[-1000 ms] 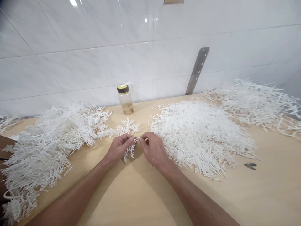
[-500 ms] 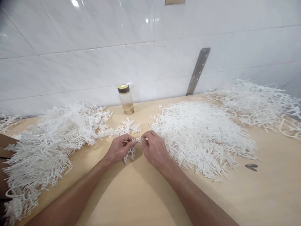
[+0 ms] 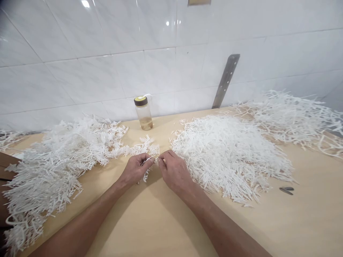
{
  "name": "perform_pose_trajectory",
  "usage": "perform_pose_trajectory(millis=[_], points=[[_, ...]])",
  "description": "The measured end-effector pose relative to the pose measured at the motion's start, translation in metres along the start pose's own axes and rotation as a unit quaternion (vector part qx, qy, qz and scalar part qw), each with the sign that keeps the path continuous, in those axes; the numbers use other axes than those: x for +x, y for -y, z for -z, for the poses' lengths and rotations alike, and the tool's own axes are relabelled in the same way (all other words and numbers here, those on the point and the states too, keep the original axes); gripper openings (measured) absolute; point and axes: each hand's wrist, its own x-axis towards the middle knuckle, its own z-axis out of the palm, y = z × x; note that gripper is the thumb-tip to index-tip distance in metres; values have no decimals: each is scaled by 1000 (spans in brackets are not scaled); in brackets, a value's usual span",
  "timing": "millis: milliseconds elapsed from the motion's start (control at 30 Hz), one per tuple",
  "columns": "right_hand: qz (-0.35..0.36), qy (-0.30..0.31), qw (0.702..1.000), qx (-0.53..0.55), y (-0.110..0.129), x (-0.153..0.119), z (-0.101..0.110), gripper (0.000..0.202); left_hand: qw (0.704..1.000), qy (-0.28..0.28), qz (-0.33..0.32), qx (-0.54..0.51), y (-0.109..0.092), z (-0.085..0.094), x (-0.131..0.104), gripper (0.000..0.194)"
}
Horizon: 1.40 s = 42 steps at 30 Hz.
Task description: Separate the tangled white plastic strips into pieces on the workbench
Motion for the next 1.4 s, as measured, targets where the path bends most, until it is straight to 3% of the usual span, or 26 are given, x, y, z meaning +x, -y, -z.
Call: perform_pose_trajectory(millis=[200, 367, 600, 700, 767, 833, 967, 1267, 1400], points=[[28, -23, 994, -101, 3, 0, -4, 14, 999, 29, 27, -32, 1, -4, -1, 33], [30, -53, 981, -185, 6, 5, -11, 18, 997, 10, 32, -76, 4, -5, 0, 34], [-41, -167, 971, -166, -19, 16, 22, 7, 985, 10, 36, -166, 13, -5, -1, 39], [-48, -184, 974, -124, -16, 15, 30, 11, 980, 6, 58, -192, 15, -7, 0, 39], [-46, -152, 985, -66, -8, 12, 27, 14, 978, 6, 58, -201, 16, -7, 0, 39], [-44, -84, 996, 6, 1, 9, 19, 17, 977, 8, 56, -206, 15, -8, 0, 38], [-66, 16, 995, 77, 10, 6, 8, 19, 980, 8, 55, -192, 14, -9, 0, 39], [-179, 44, 974, 129, 11, 7, 11, 17, 984, -12, 49, -171, 16, -12, 1, 40], [-181, 36, 975, 125, 13, 5, 9, 16, 987, -6, 47, -155, 12, -12, -1, 39]])
